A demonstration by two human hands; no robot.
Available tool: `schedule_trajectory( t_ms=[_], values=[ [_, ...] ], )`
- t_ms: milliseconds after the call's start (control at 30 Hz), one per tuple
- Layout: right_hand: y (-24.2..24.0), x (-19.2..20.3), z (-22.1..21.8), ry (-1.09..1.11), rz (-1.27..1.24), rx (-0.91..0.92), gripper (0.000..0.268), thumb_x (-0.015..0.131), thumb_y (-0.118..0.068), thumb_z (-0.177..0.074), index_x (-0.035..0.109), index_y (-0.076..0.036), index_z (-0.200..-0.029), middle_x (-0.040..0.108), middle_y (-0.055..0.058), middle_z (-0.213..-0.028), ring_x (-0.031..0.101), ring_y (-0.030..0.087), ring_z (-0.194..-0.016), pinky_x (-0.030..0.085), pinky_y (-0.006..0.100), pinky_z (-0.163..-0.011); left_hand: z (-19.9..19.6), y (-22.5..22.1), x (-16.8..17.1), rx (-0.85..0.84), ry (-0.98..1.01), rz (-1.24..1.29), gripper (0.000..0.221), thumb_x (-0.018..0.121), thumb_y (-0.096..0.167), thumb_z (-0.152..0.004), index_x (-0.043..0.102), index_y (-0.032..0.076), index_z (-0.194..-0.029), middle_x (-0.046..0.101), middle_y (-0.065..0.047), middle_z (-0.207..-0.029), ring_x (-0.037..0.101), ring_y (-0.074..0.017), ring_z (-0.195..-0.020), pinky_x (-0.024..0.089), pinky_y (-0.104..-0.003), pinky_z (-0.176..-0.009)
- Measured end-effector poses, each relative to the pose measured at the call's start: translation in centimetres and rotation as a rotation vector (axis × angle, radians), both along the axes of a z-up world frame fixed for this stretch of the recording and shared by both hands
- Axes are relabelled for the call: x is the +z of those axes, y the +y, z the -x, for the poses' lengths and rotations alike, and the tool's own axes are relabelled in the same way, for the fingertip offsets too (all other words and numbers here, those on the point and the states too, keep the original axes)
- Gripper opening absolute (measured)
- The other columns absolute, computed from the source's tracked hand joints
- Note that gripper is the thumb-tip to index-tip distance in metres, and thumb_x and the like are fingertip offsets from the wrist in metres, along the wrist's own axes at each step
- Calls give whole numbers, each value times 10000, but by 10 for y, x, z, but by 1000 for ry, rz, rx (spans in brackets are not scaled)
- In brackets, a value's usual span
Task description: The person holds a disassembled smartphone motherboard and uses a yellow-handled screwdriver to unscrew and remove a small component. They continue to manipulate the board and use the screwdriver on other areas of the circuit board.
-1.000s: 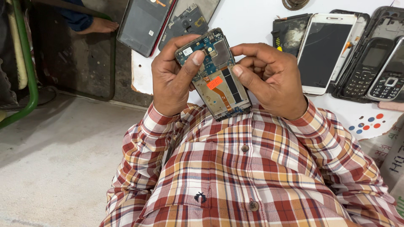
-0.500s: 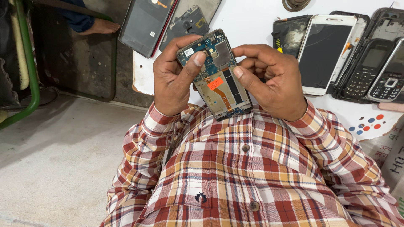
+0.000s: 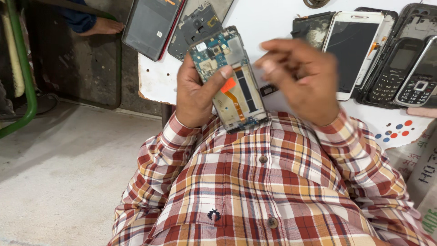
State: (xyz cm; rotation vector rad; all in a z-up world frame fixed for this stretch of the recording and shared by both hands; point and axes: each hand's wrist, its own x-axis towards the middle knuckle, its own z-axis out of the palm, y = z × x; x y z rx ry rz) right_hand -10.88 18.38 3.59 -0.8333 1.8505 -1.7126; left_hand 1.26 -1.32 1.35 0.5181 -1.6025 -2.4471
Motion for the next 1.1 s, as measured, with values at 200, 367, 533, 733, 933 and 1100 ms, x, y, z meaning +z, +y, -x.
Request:
schedule_trajectory(
  t_ms=[200, 367, 533, 733, 933, 1100],
  values=[
    [57, 1, 14, 267, -103, -277, 152, 651, -56, -1166, 644, 44, -1281, 716, 159, -1068, 765, 191, -972, 669, 283, -797, -1, -14, -4, 25, -18, -33, 298, 717, 103, -1043, 583, 46, -1303, 730, -71, -1167, 718, -144, -1060, 612, -335, -975],
    [94, 2, 1, 576, -425, -265, 116, 747, -52, -1162, 718, 58, -1184, 724, 166, -1016, 718, 202, -871, 574, 309, -747, 0, -13, -8, 60, -9, -53, 254, 703, 89, -1058, 586, 47, -1279, 725, -69, -1151, 714, -138, -1037, 609, -333, -954],
    [95, 11, -5, 707, -615, -149, 148, 796, -165, -1058, 777, -18, -1056, 694, 74, -893, 625, 126, -680, 470, 257, -589, 1, -12, -6, 77, -61, -31, 246, 689, 90, -1049, 586, 45, -1268, 726, -70, -1134, 716, -133, -1013, 616, -326, -922],
    [53, 16, 3, 1129, -747, -134, 263, 886, -317, -916, 810, -66, -943, 585, 28, -740, 494, 129, -510, 353, 296, -469, 1, -13, -7, 38, -65, 23, 237, 681, 110, -1068, 587, 48, -1276, 729, -67, -1139, 723, -134, -1026, 626, -338, -928],
    [33, 12, 13, 1112, -790, -133, 278, 888, -357, -938, 761, -109, -935, 578, 37, -804, 574, 193, -612, 435, 325, -550, -1, -39, -12, 23, 13, 245, 340, 742, 120, -1068, 551, 63, -1344, 720, -49, -1153, 725, -151, -1058, 642, -348, -1000],
    [55, 4, 16, 538, -568, -136, 207, 850, -152, -984, 713, 3, -973, 656, 121, -882, 661, 194, -700, 506, 315, -596, -16, -76, -3, 153, 96, 260, 440, 760, -25, -1140, 486, 8, -1484, 630, -89, -1309, 618, -164, -1179, 508, -309, -1099]
  ],
)
